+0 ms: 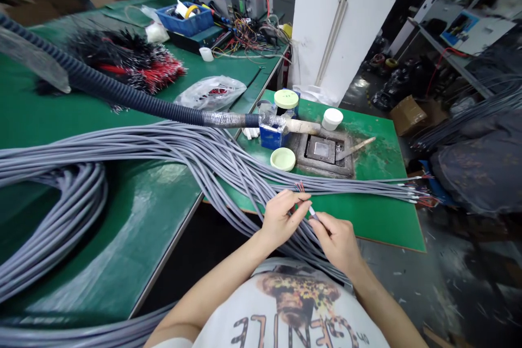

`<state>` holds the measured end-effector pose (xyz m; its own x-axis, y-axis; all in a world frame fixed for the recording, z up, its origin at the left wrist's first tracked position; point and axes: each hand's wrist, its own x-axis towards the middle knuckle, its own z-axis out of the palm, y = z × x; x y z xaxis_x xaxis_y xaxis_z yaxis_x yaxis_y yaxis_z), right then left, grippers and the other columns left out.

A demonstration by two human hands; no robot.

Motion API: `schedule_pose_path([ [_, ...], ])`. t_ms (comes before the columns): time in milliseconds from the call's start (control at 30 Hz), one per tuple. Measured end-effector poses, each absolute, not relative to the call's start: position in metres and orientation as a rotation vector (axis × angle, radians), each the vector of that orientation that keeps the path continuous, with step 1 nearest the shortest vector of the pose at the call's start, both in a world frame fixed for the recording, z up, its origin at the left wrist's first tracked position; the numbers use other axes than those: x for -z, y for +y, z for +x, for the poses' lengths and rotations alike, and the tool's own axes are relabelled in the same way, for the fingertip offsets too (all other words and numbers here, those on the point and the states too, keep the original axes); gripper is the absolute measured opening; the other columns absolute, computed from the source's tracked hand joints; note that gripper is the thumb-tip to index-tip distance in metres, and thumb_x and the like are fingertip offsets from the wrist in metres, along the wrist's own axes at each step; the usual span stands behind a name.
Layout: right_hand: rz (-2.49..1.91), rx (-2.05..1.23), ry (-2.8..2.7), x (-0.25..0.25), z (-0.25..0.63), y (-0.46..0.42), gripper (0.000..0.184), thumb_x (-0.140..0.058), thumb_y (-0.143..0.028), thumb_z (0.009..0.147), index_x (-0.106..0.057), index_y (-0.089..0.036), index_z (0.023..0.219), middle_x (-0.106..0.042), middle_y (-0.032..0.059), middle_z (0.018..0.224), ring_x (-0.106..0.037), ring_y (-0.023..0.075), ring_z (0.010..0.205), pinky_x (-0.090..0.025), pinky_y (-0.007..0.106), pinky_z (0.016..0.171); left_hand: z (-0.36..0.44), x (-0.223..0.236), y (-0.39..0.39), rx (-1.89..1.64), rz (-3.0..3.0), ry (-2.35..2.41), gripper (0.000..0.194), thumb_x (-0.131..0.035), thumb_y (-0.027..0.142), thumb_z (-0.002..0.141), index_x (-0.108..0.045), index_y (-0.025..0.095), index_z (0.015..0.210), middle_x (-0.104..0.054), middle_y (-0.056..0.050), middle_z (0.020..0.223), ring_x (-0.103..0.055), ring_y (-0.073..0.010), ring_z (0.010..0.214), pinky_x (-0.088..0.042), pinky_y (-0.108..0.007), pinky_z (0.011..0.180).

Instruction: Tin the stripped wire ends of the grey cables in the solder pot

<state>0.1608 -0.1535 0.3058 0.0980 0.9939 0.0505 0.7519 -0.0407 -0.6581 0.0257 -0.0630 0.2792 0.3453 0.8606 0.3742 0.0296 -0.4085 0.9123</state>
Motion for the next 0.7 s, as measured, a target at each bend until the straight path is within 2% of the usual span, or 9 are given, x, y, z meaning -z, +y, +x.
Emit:
schedule_pose_path([
  [200,-1.839,-0.565,-1.707,-0.307,0.159,-0.153,0.031,-0.041,-0.033,0.094,-0.062,-0.018,0.078,-0.06,0.0012,0.063,-0.051,0.0114,0.055,-0.033,0.024,0.056,0.029,-0.273,-0.068,-1.179,1.493,0.907,0.009,-0.07,0.026,0.075,-0.071,0.02,0.083,-0.064,-0.001,0.07,-0.049,-0.0121,0.06,-0.041,-0.025,0.062],
  [367,-1.855,-0.492,-1.748,-0.304,0.158,-0.153,0.032,-0.041,-0.033,0.094,-0.063,-0.018,0.078,-0.06,0.0012,0.061,-0.05,0.0112,0.052,-0.032,0.023,0.055,0.032,-0.271,-0.067,-1.076,1.227,0.92,0.015,-0.072,0.031,0.073,-0.069,0.017,0.08,-0.062,0.0,0.067,-0.049,-0.0109,0.059,-0.04,-0.022,0.058],
  [700,-1.904,-0.348,-1.891,-0.302,0.157,-0.148,0.034,-0.039,-0.033,0.095,-0.062,-0.017,0.076,-0.061,0.0024,0.058,-0.052,0.0117,0.052,-0.029,0.025,0.057,0.024,-0.284,-0.051,-0.884,1.224,0.889,0.017,-0.074,0.031,0.069,-0.071,0.014,0.073,-0.066,-0.002,0.077,-0.048,-0.0078,0.056,-0.04,-0.021,0.057],
])
